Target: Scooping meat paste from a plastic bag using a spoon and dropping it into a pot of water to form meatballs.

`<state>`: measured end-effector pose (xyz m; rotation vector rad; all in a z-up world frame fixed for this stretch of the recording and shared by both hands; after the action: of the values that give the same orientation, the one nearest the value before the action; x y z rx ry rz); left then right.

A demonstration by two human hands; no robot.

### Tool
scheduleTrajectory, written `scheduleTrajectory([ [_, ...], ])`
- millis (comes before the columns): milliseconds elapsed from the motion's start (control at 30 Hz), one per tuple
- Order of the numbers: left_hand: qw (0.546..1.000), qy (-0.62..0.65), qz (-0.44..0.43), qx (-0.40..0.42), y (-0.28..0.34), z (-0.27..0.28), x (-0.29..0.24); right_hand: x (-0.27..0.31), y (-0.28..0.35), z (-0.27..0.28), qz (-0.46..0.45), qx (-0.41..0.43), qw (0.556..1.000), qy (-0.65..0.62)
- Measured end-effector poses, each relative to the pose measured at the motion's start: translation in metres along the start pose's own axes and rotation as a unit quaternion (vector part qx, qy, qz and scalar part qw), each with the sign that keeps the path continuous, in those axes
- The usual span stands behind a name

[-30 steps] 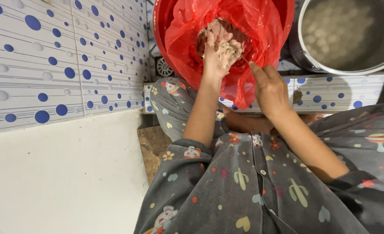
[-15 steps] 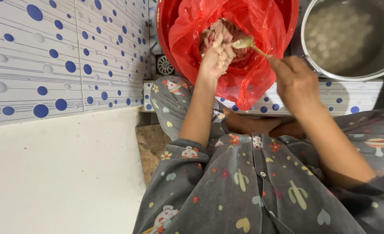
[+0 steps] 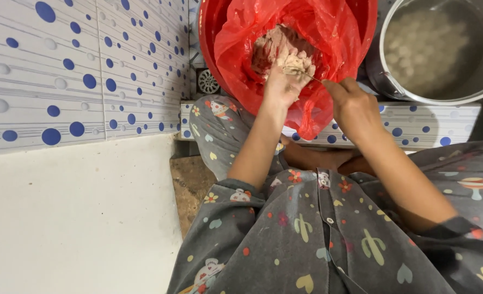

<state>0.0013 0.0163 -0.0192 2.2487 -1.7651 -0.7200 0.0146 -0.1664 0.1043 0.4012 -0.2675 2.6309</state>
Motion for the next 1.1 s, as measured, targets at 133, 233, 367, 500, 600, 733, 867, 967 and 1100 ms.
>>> scheduleTrajectory([
  [133, 0.998, 0.063, -0.031, 0.002, -0.002, 0.008, -0.010, 0.015, 0.004, 0.022, 0.013, -0.013, 0.994, -0.112],
  [233, 0.996, -0.002, -0.091, -0.020, -0.018, 0.023, -0.032, 0.013, 0.014, 0.053, 0.054, -0.162, 0.971, -0.168],
  [367, 0.983, -0.159, -0.081, -0.035, -0.016, 0.023, -0.025, -0.011, 0.015, 0.059, -0.044, -0.154, 0.950, -0.266],
  [500, 0.956, -0.265, -0.124, 0.004, 0.022, -0.025, -0.028, -0.033, 0.018, 0.049, -0.158, -0.146, 0.911, -0.351],
  [600, 0.905, -0.396, -0.153, -0.016, 0.035, -0.044, -0.031, -0.044, 0.019, 0.041, -0.214, -0.139, 0.879, -0.402],
  [733, 0.846, -0.479, -0.230, 0.046, 0.001, -0.003, -0.023, -0.052, 0.018, 0.038, -0.242, -0.144, 0.854, -0.438],
  [867, 0.840, -0.492, -0.199, 0.112, 0.004, -0.014, -0.022, -0.057, 0.017, 0.036, -0.252, -0.144, 0.849, -0.441],
  [967, 0.839, -0.478, -0.199, 0.168, -0.004, -0.004, -0.018, -0.058, 0.016, 0.033, -0.251, -0.147, 0.844, -0.451],
  [1100, 0.873, -0.472, -0.104, 0.060, 0.024, -0.039, -0.025, -0.061, 0.017, 0.029, -0.254, -0.143, 0.839, -0.460],
])
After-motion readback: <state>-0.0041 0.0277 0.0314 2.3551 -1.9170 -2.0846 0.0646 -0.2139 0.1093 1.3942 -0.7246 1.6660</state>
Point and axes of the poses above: each hand's wrist, its own y-axis away from the middle knuckle, its own z-axis out of the back of the hand, x = y × z, the point moved 5 cm from there along -y, towards the middle knuckle, and after that the axes turned 9 degrees about x, right-handed, at the moved point
